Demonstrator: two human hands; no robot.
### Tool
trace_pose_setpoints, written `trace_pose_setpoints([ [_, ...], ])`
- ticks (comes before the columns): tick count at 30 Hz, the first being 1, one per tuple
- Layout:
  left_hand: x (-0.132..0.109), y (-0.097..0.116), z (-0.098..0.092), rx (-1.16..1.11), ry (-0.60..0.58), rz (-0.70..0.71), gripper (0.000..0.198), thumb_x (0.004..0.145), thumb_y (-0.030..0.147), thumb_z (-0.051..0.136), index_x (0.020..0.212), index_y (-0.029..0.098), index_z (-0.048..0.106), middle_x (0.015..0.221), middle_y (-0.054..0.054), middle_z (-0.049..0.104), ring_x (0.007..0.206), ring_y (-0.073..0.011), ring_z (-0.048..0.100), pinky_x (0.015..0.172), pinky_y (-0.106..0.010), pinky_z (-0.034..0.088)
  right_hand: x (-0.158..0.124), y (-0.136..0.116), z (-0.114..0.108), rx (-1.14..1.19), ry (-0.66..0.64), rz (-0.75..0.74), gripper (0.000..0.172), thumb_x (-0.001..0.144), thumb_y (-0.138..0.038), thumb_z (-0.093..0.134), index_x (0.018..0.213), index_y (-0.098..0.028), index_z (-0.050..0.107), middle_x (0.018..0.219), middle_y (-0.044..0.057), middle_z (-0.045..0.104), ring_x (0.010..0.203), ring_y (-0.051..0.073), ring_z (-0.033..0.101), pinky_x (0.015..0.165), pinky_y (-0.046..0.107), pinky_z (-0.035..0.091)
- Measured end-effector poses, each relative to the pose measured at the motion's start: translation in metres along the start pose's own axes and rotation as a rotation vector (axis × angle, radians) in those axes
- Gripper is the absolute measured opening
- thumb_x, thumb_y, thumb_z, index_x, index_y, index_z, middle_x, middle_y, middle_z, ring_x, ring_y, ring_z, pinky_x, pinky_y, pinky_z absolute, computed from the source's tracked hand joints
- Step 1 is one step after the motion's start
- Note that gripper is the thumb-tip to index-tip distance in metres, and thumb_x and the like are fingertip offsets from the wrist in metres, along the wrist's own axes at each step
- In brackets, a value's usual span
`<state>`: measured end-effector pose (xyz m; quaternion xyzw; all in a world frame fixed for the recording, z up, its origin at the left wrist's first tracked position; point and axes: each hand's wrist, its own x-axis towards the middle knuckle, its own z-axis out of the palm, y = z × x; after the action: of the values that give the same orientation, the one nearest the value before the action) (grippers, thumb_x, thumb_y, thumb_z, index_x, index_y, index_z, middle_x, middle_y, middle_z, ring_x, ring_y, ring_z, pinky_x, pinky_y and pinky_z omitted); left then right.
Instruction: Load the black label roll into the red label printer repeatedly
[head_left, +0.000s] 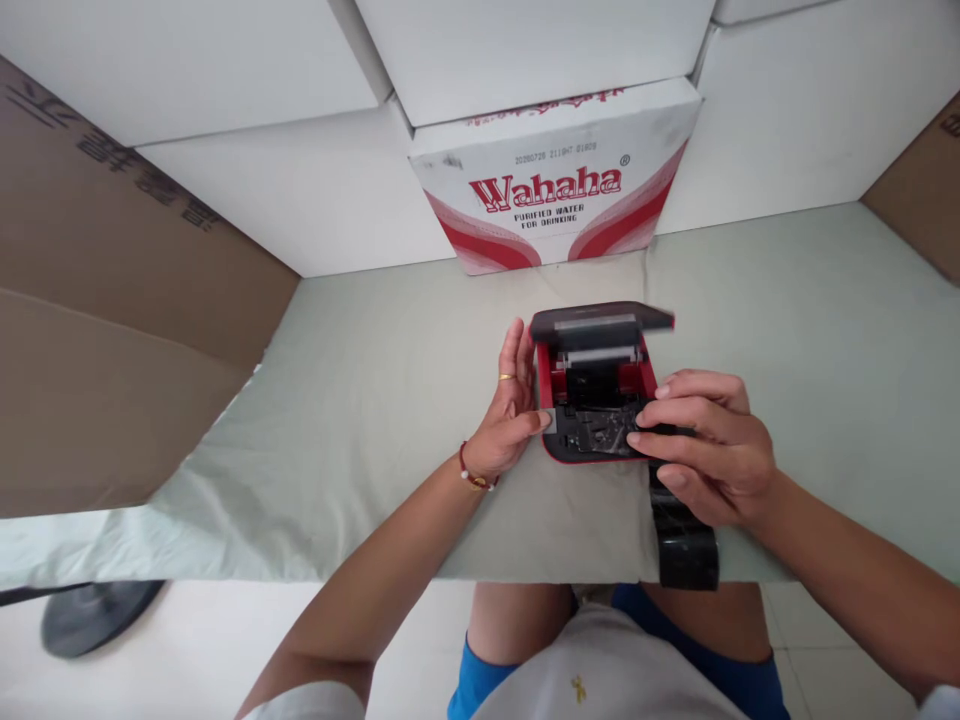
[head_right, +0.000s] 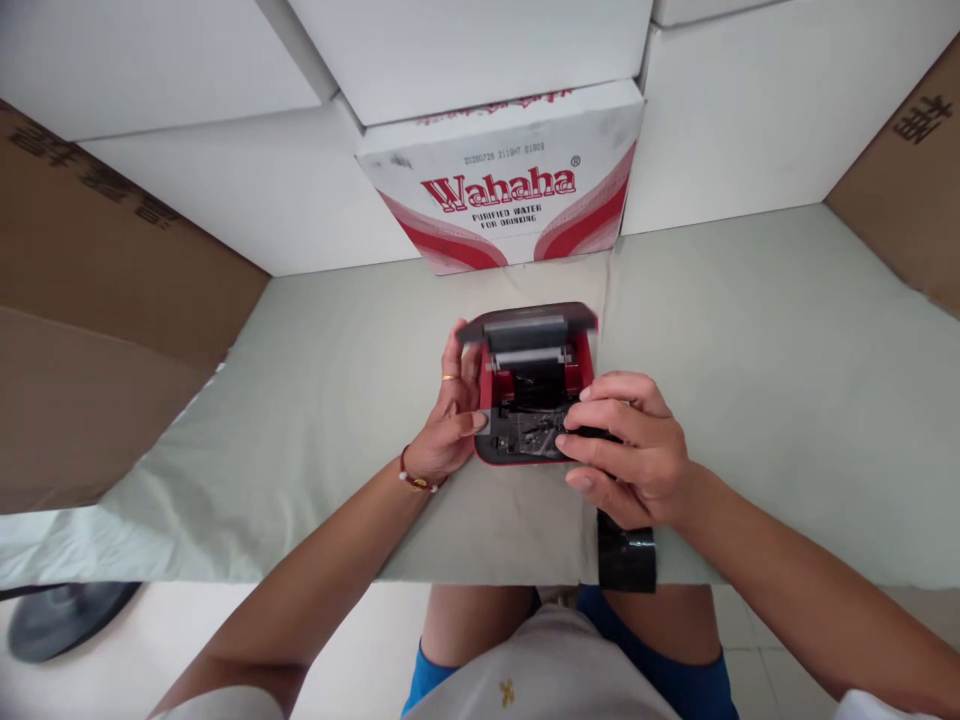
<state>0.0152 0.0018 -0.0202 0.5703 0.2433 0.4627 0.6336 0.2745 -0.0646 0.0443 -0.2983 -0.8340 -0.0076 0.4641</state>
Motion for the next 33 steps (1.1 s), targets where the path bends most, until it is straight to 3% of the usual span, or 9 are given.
trace_pose_setpoints([
  [5,0.003,-0.006,-0.003,-0.083,-0.020,0.012,0.103,0.082,0.052,0.087,0.169,0.048,0.031,0.186,0.004,0.022,0.175,-0.0332,0.012,0.144,-0.056,0.010,0.020,0.001,-0.012,0.188,-0.147,-0.010,0.027,0.109,-0.032,0.055,0.099,-0.020,0.076,0.092,0.010,0.079,0.094,0.025,0.068,0.084,0.043,0.060],
  [8,0.006,-0.008,-0.001,-0.145,0.022,0.001,0.079,0.091,0.058,0.078,0.162,0.041,0.047,0.181,0.000,0.035,0.172,-0.0326,0.024,0.143,-0.055,0.018,0.047,0.006,-0.018,0.269,-0.285,0.248,0.030,0.111,-0.032,0.053,0.090,-0.023,0.074,0.090,0.005,0.078,0.083,0.019,0.070,0.080,0.036,0.057],
  [12,0.010,-0.010,0.000,-0.118,0.085,-0.017,0.061,0.099,0.051,0.073,0.156,0.040,0.053,0.176,-0.001,0.045,0.168,-0.0280,0.034,0.141,-0.053,0.024,0.087,0.021,-0.008,-0.023,-0.669,0.565,0.026,0.106,-0.032,0.056,0.097,-0.024,0.080,0.098,0.003,0.082,0.087,0.021,0.075,0.081,0.034,0.055],
  [15,0.011,-0.013,-0.002,-0.087,0.076,-0.014,0.062,0.099,0.048,0.075,0.156,0.040,0.053,0.173,0.000,0.047,0.166,-0.0268,0.037,0.141,-0.051,0.024,0.110,0.028,0.012,-0.313,-0.932,0.605,0.030,0.100,-0.023,0.056,0.114,-0.027,0.082,0.113,0.006,0.084,0.101,0.029,0.077,0.084,0.038,0.054],
  [20,0.012,-0.017,-0.005,-0.046,0.070,0.018,0.061,0.100,0.048,0.073,0.157,0.040,0.053,0.172,-0.001,0.049,0.165,-0.0277,0.039,0.140,-0.052,0.024,0.125,0.021,0.038,-0.609,-1.181,0.613,0.035,0.096,-0.023,0.063,0.127,-0.023,0.079,0.116,0.017,0.082,0.103,0.037,0.077,0.074,0.040,0.053],
  [23,0.013,-0.019,-0.006,-0.024,0.064,0.033,0.061,0.101,0.048,0.073,0.157,0.039,0.052,0.173,-0.002,0.048,0.166,-0.0287,0.037,0.140,-0.052,0.025,0.125,0.018,0.042,-0.621,-1.206,0.605,0.035,0.095,-0.023,0.062,0.126,-0.022,0.077,0.117,0.018,0.082,0.104,0.037,0.077,0.074,0.039,0.053],
  [27,0.014,-0.019,-0.006,-0.036,0.060,0.029,0.062,0.100,0.049,0.073,0.157,0.038,0.053,0.170,-0.003,0.051,0.164,-0.0297,0.039,0.140,-0.054,0.024,0.120,0.011,0.029,-0.582,-1.113,0.649,0.037,0.098,-0.031,0.058,0.132,-0.023,0.070,0.117,0.015,0.081,0.101,0.037,0.077,0.074,0.040,0.052],
  [30,0.015,-0.019,-0.006,-0.050,0.066,0.024,0.062,0.098,0.049,0.075,0.156,0.037,0.054,0.169,-0.003,0.052,0.163,-0.0306,0.041,0.139,-0.055,0.025,0.111,0.000,-0.003,-0.431,-0.939,0.650,0.039,0.099,-0.039,0.057,0.134,-0.025,0.068,0.108,0.010,0.081,0.090,0.031,0.076,0.074,0.040,0.052],
  [33,0.016,-0.019,-0.006,-0.062,0.068,0.027,0.062,0.098,0.050,0.075,0.155,0.038,0.055,0.169,-0.003,0.053,0.163,-0.0308,0.041,0.139,-0.056,0.024,0.091,-0.007,-0.057,-0.260,-0.730,0.739,0.044,0.101,-0.056,0.055,0.134,-0.031,0.069,0.080,0.003,0.074,0.062,0.023,0.066,0.060,0.037,0.050],
])
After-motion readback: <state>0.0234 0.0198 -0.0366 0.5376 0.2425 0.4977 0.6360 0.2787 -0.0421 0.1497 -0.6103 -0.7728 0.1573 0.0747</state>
